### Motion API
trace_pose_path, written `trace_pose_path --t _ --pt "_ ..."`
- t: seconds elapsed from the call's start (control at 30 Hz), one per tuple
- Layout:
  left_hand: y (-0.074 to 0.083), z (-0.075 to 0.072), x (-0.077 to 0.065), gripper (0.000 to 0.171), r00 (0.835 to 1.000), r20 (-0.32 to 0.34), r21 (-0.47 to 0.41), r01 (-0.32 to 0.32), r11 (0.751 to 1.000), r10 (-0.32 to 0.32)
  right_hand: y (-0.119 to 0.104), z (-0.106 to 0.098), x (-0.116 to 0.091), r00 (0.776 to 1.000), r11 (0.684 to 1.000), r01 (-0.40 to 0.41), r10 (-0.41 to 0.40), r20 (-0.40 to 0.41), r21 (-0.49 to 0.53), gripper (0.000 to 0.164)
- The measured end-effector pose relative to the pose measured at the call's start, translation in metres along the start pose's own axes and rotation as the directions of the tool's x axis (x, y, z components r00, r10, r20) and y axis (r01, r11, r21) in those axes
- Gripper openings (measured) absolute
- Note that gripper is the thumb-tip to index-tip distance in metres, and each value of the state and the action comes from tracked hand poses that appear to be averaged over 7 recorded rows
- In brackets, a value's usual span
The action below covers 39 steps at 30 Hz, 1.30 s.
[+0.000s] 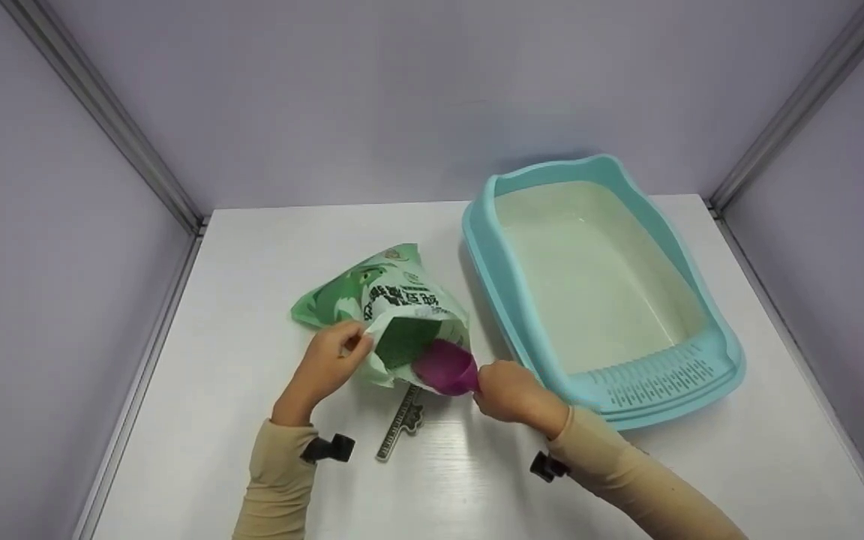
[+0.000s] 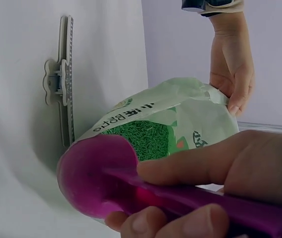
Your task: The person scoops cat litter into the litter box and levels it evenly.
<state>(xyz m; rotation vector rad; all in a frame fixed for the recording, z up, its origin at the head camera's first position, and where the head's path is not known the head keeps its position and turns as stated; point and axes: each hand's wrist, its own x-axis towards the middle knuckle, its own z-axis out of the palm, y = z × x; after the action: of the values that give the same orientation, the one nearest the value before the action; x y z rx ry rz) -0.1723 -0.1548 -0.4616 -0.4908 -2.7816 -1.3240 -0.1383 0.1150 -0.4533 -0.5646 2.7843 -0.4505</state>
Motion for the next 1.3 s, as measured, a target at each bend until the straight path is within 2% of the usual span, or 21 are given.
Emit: trace_pose_path --t 0.13,0.37,0.57,0.73,0.9,1.13,1.3 --pt "-0.002 0.001 0.0 0.016 1.0 -0.003 0.009 -0.009 1.0 0.009 -0.001 0.007 -0.001 0.999 1.0 -0.01 0.01 -0.043 -0.007 0.027" --pt "-0.002 0.001 0.001 0.018 1.0 0.005 0.009 -0.015 1.0 0.015 0.0 0.021 -0.001 0.996 0.998 -0.053 0.054 -0.071 0.014 0.024" --pt "-0.002 0.001 0.0 0.019 1.0 0.003 0.014 -0.018 1.0 0.018 0.002 0.039 0.002 0.987 0.998 -0.054 0.057 -0.149 0.025 0.024" --pt "-0.001 0.001 0.0 0.023 0.999 0.005 0.014 -0.034 0.999 0.034 0.003 0.051 0.005 0.98 0.995 -0.071 0.081 -0.18 0.064 0.024" --pt "0.0 0.001 0.0 0.024 0.999 0.008 0.012 -0.035 0.999 0.035 0.006 0.064 0.007 0.97 0.995 -0.045 0.066 -0.234 0.094 0.022" --pt "0.0 0.0 0.0 0.02 0.999 0.047 0.01 -0.011 1.0 0.01 0.012 0.081 0.011 0.94 0.993 0.001 0.039 -0.339 0.117 0.023" --pt "-0.001 -0.001 0.0 0.02 0.999 0.052 -0.007 -0.002 1.0 0.002 0.015 0.09 0.016 0.945 0.986 -0.016 0.069 -0.321 0.164 0.022"
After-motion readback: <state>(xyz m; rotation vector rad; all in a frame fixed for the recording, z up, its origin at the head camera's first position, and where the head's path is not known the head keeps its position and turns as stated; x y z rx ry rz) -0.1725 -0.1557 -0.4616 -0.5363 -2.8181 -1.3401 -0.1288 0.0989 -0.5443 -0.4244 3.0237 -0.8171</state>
